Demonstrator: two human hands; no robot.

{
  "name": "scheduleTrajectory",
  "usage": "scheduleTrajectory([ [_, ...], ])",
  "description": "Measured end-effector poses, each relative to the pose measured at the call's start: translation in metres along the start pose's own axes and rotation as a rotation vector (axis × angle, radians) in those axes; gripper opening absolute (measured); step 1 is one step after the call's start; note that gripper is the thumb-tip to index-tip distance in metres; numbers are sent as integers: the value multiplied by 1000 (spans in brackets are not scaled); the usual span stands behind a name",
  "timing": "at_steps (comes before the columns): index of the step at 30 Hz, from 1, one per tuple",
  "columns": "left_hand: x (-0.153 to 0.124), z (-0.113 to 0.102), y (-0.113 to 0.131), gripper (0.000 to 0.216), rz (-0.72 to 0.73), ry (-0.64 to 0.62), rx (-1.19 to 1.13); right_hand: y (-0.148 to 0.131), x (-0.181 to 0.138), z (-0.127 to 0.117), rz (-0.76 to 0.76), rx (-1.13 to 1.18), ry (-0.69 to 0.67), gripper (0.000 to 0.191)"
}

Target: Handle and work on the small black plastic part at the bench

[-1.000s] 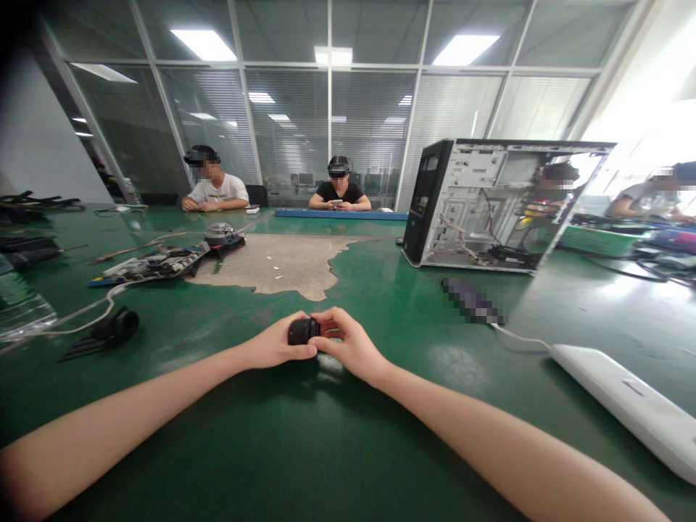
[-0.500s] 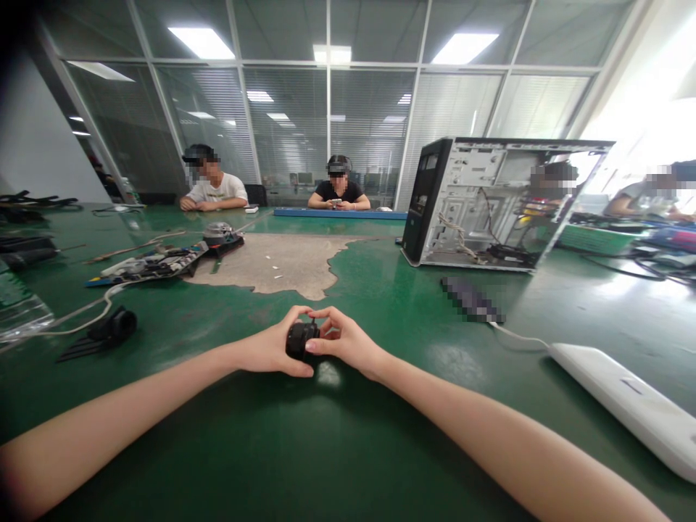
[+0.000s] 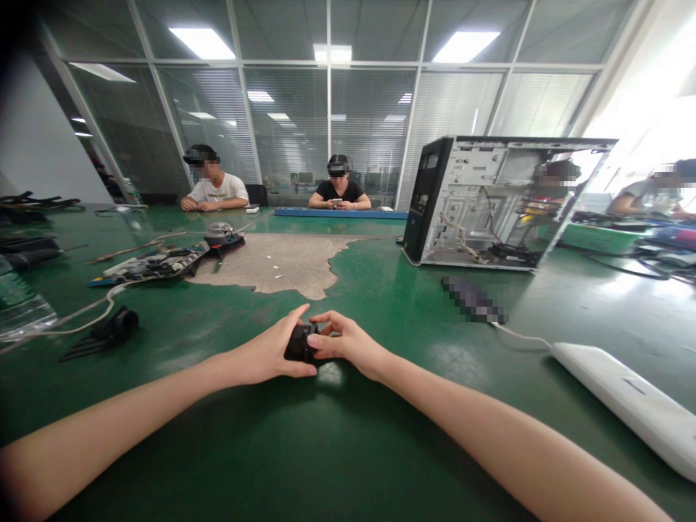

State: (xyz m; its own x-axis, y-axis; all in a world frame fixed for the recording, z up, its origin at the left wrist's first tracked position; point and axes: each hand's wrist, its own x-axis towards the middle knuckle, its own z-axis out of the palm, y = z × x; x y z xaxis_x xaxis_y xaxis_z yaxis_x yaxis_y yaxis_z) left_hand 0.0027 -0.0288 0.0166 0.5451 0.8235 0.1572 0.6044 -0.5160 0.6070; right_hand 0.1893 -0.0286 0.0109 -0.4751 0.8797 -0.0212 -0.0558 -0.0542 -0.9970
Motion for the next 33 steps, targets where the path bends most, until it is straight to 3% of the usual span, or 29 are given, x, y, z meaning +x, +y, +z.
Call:
scheduleTrajectory([
  [7, -1, 2, 3, 86, 137, 95, 71, -3, -1, 0, 56, 27, 59, 43],
  [15, 3, 5, 0, 60, 285, 156, 30, 5, 2, 0, -62, -90, 95, 38],
  [21, 6, 4, 1, 50, 264, 200, -20, 11, 5, 0, -184, -126, 141, 36],
  [29, 4, 3, -6, 65, 157, 189, -176, 10, 5, -3, -247, -228, 136, 29],
  [33, 2, 6, -7, 54, 121, 192, -280, 8, 4, -2, -258, -263, 149, 27],
])
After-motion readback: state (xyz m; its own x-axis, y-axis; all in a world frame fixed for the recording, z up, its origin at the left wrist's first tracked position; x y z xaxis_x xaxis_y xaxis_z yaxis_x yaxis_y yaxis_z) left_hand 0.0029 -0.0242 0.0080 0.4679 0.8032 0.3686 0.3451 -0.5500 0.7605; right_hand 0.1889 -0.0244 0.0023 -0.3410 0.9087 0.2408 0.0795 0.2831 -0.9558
